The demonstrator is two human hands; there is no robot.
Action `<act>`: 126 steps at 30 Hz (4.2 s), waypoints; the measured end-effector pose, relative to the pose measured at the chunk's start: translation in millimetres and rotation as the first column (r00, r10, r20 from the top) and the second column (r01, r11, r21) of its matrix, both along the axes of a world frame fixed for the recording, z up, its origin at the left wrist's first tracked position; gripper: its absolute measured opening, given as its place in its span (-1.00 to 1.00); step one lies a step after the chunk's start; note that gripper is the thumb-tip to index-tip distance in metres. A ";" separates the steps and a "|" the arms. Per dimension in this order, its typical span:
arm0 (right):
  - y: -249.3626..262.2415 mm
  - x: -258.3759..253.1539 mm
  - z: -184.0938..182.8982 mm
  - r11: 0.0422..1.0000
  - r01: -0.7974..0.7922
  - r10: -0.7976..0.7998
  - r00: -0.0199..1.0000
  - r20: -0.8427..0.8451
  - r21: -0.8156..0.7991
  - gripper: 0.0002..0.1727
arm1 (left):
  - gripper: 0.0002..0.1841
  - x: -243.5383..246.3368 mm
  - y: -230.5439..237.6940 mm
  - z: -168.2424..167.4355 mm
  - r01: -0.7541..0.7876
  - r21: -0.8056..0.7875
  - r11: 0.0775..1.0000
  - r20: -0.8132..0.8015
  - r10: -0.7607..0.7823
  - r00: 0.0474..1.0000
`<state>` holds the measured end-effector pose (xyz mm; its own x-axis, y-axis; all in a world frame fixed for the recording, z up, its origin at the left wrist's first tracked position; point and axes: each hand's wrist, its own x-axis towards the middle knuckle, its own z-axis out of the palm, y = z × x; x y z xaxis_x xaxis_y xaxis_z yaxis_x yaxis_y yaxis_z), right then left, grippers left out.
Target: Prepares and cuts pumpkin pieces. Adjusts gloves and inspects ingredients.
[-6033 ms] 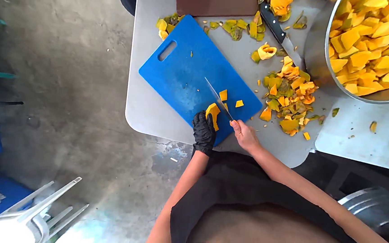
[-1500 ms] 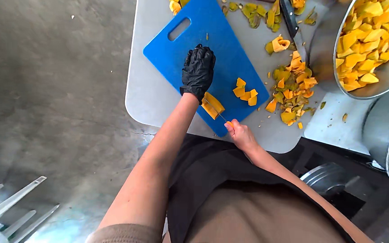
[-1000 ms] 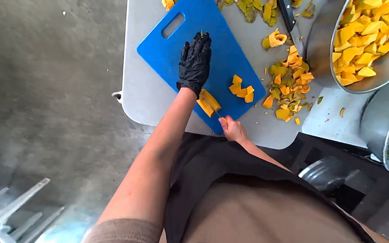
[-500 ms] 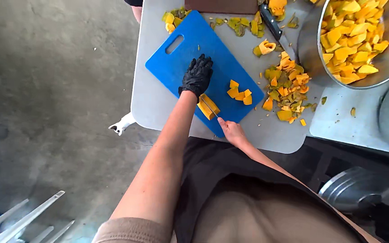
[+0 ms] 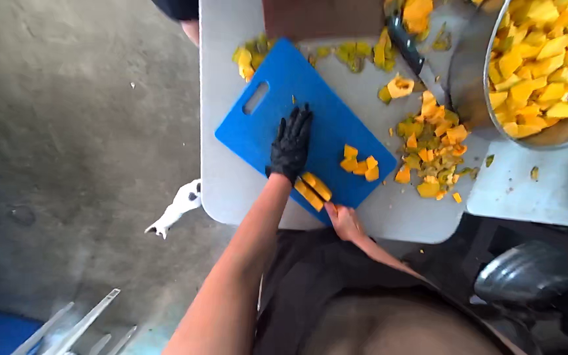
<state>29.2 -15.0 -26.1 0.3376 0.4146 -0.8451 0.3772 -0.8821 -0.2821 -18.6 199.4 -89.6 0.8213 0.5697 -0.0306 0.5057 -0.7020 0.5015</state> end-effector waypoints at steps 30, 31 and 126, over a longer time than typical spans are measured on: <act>-29.0 72.1 28.4 0.892 0.441 -0.341 0.800 -0.494 0.099 -0.32 | -0.21 -45.4 -112.0 79.1 -0.703 -0.471 0.532 -0.440 0.549 0.711; -42.9 80.9 35.8 0.873 0.464 -0.345 0.807 -0.479 0.152 -0.33 | -0.15 -39.7 -112.2 86.2 -0.711 -0.368 0.599 -0.460 0.548 0.699; -84.6 81.4 38.9 0.883 -0.304 0.280 0.953 0.121 0.358 -0.47 | -0.30 -30.6 -198.1 27.0 -0.622 -0.375 0.687 0.005 0.673 0.740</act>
